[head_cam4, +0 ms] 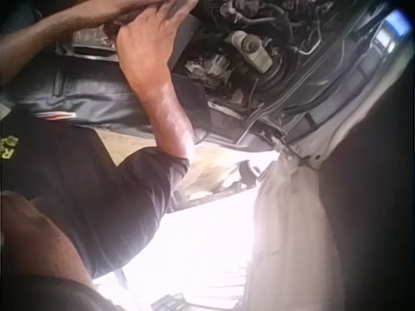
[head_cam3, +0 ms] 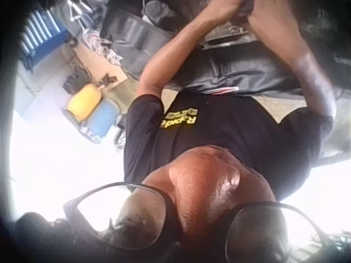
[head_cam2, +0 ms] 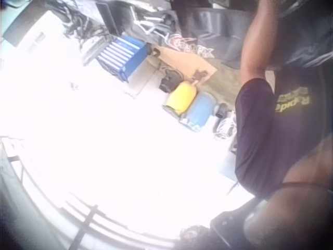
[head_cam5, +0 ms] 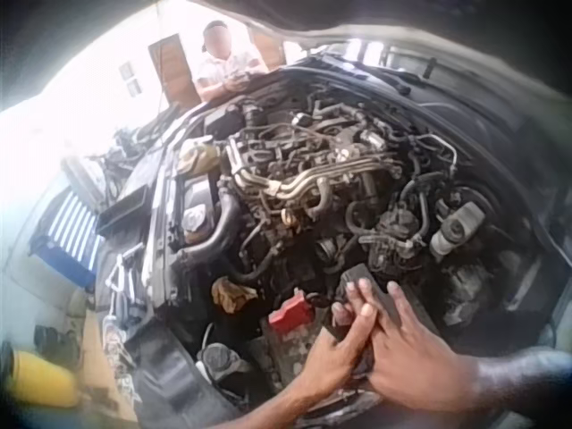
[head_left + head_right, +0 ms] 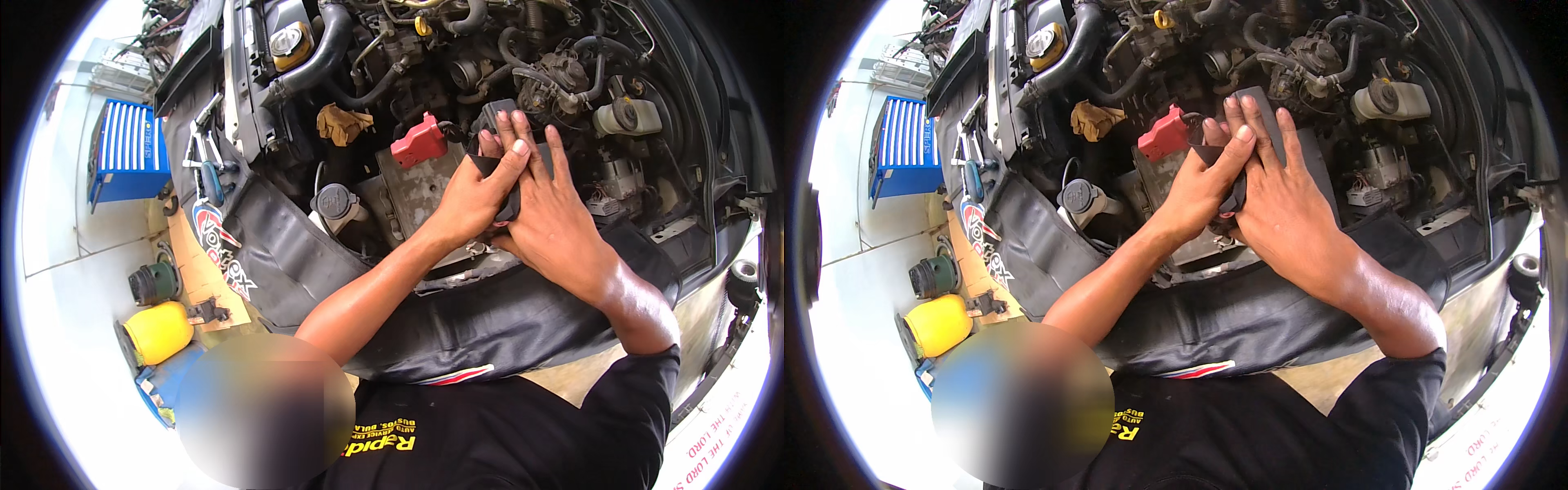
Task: The person works on a car engine with the hood open, using a wrench to loosen and remove a hose. They then wipe their hands and the engine bay with a cloth while another person assists nearby.
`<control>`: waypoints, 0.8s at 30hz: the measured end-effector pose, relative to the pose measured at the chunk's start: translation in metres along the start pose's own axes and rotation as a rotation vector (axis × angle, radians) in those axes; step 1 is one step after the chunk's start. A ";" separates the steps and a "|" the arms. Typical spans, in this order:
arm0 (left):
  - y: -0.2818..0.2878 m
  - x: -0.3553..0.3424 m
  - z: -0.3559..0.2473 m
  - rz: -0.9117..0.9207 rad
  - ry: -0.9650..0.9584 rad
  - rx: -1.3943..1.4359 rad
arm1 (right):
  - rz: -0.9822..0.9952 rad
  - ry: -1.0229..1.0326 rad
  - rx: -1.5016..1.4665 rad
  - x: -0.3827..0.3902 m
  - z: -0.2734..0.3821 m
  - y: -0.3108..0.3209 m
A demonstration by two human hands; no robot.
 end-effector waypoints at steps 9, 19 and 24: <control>0.007 0.002 -0.005 -0.201 -0.134 -0.408 | 0.134 -0.142 0.013 0.002 0.005 -0.004; 0.018 0.011 -0.024 0.197 -0.466 0.056 | 0.172 -0.423 -1.798 -0.002 0.013 0.019; 0.006 0.002 -0.049 0.251 -0.587 -0.276 | 0.129 -0.371 -2.320 -0.002 0.000 0.008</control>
Point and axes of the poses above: each hand's wrist, its own x-axis away from the middle knuckle, its own y-axis out of the back of the hand, z = x × y, the point moved 3 cm from there along -x, towards the middle knuckle, and after that the axes turned 1 degree about z, right-handed, at the moved point
